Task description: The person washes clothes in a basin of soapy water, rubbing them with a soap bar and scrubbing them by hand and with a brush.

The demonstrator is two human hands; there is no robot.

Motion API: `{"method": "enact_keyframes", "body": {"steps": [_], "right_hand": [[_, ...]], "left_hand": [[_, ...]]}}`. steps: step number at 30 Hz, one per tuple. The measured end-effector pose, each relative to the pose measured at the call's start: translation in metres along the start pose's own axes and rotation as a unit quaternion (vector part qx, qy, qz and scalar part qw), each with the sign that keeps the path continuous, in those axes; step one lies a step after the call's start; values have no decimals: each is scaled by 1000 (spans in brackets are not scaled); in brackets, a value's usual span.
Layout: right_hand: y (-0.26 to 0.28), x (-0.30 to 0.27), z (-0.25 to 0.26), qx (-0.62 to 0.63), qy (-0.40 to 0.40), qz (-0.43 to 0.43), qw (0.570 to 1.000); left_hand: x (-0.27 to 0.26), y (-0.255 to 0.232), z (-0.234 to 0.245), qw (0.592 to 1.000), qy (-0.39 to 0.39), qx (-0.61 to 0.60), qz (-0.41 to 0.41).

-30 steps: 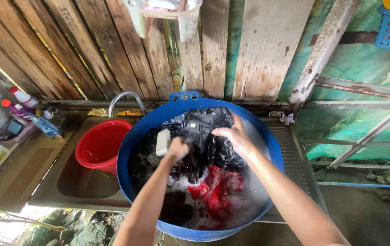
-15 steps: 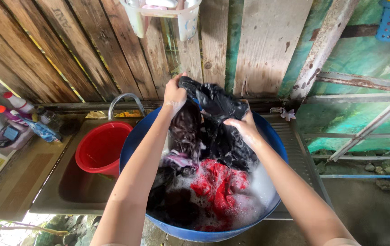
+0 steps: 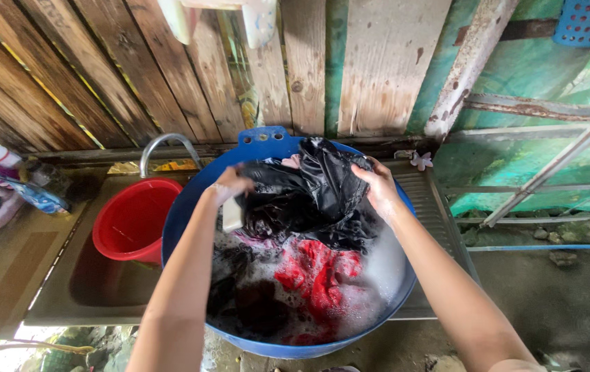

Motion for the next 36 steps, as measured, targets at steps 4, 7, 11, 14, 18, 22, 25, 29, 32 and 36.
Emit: {"method": "enact_keyframes", "body": {"steps": [4, 7, 11, 14, 18, 22, 25, 29, 32, 36], "right_hand": [[-12, -4, 2, -48, 24, -20, 998], [-18, -3, -20, -119, 101, 44, 987], [-9, -15, -54, -199, 182, 22, 963], [9, -12, -52, -246, 172, 29, 953], [-2, 7, -33, -507, 160, 46, 845], [-6, 15, -40, -558, 144, 105, 811], [-11, 5, -62, -242, 104, 116, 958], [-54, -15, -100, -244, 68, 263, 931], [-63, 2, -91, -362, 81, 288, 883], [-37, 25, -51, -495, 68, 217, 838]], "left_hand": [[-57, -41, -63, 887, 314, 332, 63], [-63, -78, -120, 957, 228, 173, 51], [-51, -66, -159, 979, 198, 41, -34], [-46, -33, -133, 994, 105, 17, 10], [-51, -20, -93, 983, -14, -182, -31], [-78, -45, -98, 933, -117, -336, -45], [-83, -32, -153, 856, -166, -483, 86], [-39, 36, -224, 784, -173, -596, 1], [-27, 76, -222, 779, -177, -600, -47], [-56, 23, -198, 950, -226, -197, 83]]}}
Point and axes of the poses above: each hand's wrist, its own x-axis towards the middle knuckle, its own z-axis out of the back of the hand, y = z × x, the point moved 6 cm from there along x, towards the middle knuckle, and after that the axes turned 7 degrees about -z, right-handed, at the moved point
